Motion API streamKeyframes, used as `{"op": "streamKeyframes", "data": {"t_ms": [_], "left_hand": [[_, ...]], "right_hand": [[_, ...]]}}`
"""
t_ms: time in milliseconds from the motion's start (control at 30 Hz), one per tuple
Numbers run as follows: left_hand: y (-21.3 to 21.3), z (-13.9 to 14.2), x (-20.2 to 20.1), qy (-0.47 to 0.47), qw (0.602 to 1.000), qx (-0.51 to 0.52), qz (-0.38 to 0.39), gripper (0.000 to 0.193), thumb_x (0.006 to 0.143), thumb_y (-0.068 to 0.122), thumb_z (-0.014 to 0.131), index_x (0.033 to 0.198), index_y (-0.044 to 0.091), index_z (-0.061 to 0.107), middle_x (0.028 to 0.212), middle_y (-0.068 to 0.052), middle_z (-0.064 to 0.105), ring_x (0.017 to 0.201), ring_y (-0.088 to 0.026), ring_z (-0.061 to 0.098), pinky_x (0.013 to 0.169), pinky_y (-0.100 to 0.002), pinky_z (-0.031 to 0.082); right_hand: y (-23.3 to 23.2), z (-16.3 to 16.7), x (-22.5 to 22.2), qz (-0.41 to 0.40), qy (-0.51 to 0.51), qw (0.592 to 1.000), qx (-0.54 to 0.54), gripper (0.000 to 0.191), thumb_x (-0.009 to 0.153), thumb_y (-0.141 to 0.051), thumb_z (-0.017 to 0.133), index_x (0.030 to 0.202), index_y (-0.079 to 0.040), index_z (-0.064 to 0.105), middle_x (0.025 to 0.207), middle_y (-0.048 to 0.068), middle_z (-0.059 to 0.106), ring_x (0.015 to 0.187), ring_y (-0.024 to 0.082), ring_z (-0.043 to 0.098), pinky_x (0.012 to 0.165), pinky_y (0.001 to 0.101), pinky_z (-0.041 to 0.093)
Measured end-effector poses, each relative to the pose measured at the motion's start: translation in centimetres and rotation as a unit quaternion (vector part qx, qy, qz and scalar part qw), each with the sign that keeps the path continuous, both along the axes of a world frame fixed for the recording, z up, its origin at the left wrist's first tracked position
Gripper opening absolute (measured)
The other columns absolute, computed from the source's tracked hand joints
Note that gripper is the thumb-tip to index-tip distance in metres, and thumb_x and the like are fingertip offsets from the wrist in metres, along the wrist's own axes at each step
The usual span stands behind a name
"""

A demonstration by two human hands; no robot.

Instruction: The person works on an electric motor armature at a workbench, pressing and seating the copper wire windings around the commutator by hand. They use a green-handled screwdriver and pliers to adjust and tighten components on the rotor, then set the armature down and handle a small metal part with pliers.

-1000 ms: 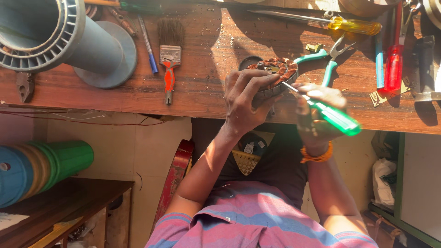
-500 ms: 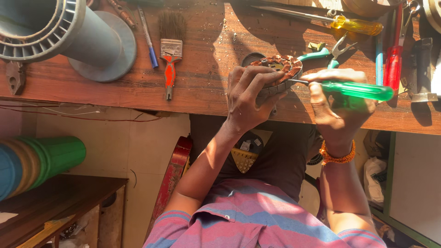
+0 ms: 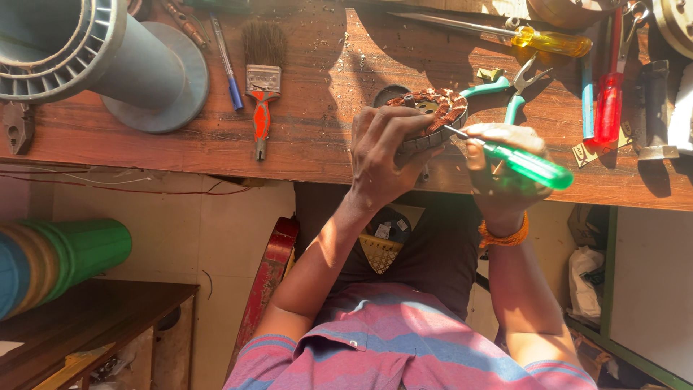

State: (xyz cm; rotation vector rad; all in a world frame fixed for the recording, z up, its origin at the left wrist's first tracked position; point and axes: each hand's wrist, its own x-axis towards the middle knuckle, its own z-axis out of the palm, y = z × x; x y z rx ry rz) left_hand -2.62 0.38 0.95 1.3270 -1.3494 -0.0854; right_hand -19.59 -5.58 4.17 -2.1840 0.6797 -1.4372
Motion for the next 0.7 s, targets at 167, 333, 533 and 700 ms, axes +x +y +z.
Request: {"op": "streamKeyframes", "data": {"t_ms": [167, 333, 533, 700], "left_hand": [[-0.4, -1.5, 1.6, 0.091, 0.991, -0.032, -0.091, 0.086, 0.079, 0.039, 0.092, 0.146, 0.015, 0.044, 0.121, 0.002, 0.069, 0.115, -0.017, 0.061, 0.106, -0.035, 0.047], [0.6, -2.1, 2.5, 0.264, 0.938, -0.03, -0.224, 0.072, 0.094, 0.06, 0.072, 0.143, 0.016, 0.045, 0.125, -0.003, 0.066, 0.121, -0.019, 0.062, 0.11, -0.035, 0.051], [0.9, -1.4, 3.1, 0.152, 0.978, 0.007, -0.145, 0.07, 0.106, 0.071, 0.037, 0.119, 0.01, 0.07, 0.123, -0.007, 0.073, 0.115, -0.02, 0.062, 0.105, -0.035, 0.046], [1.1, -0.8, 3.3, 0.146, 0.978, 0.005, -0.146, 0.072, 0.107, 0.07, 0.033, 0.118, 0.009, 0.069, 0.123, -0.007, 0.072, 0.119, -0.022, 0.061, 0.106, -0.036, 0.044]], "right_hand": [[-0.1, 1.3, -1.0, 0.1, -0.169, 0.962, 0.188, 0.024, 0.107, -0.001, 0.073, 0.121, -0.001, 0.054, 0.105, 0.015, 0.066, 0.089, 0.022, 0.072, 0.078, 0.0361, 0.065], [0.3, 3.7, -2.3, 0.092, -0.133, 0.96, 0.229, 0.023, 0.105, 0.002, 0.072, 0.12, 0.0, 0.054, 0.102, 0.017, 0.068, 0.079, 0.019, 0.07, 0.069, 0.0304, 0.061], [0.0, 4.3, -1.1, 0.104, -0.032, 0.976, 0.191, 0.022, 0.109, 0.005, 0.071, 0.124, 0.003, 0.055, 0.109, 0.018, 0.068, 0.083, 0.018, 0.072, 0.069, 0.0276, 0.063], [-0.2, 4.9, -0.2, 0.035, 0.139, 0.989, 0.03, 0.028, 0.097, 0.005, 0.081, 0.118, -0.006, 0.067, 0.106, 0.011, 0.072, 0.085, 0.018, 0.072, 0.073, 0.0286, 0.059]]}}
